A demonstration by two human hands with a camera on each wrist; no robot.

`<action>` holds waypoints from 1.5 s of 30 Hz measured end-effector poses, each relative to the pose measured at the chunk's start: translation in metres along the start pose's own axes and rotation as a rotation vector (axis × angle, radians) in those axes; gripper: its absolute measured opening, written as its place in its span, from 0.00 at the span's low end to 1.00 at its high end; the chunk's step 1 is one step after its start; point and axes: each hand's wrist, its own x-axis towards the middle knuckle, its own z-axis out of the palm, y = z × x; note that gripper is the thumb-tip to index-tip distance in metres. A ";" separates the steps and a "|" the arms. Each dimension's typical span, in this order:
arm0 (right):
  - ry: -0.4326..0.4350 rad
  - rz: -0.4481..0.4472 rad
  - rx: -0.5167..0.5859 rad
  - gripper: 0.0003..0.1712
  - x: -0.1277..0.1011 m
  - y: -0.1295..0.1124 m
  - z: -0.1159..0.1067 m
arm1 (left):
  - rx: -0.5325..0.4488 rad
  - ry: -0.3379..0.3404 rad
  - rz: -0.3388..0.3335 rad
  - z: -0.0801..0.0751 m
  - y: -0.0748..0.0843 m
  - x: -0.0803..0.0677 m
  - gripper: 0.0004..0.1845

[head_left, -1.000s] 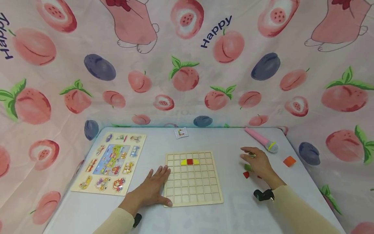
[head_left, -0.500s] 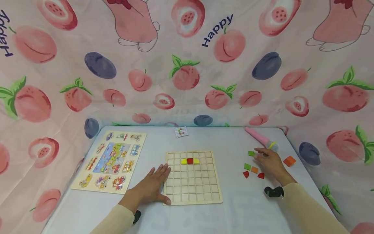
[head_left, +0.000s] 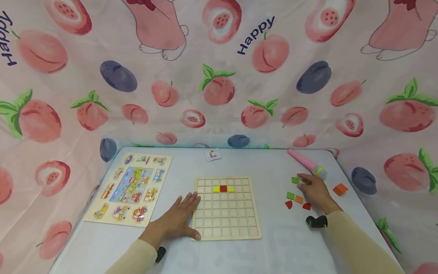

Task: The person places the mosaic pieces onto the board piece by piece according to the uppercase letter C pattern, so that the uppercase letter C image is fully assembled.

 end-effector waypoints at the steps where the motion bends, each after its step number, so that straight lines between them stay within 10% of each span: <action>1: 0.001 0.000 -0.001 0.30 0.001 0.000 0.001 | -0.003 0.000 -0.003 0.000 0.000 0.000 0.73; 19: 0.087 -0.054 -0.113 0.23 0.003 -0.007 0.008 | -0.014 0.019 -0.009 -0.001 -0.005 0.000 0.73; 45: 0.119 -0.091 0.072 0.20 -0.012 -0.035 0.013 | -0.020 0.011 -0.001 0.000 -0.002 0.001 0.73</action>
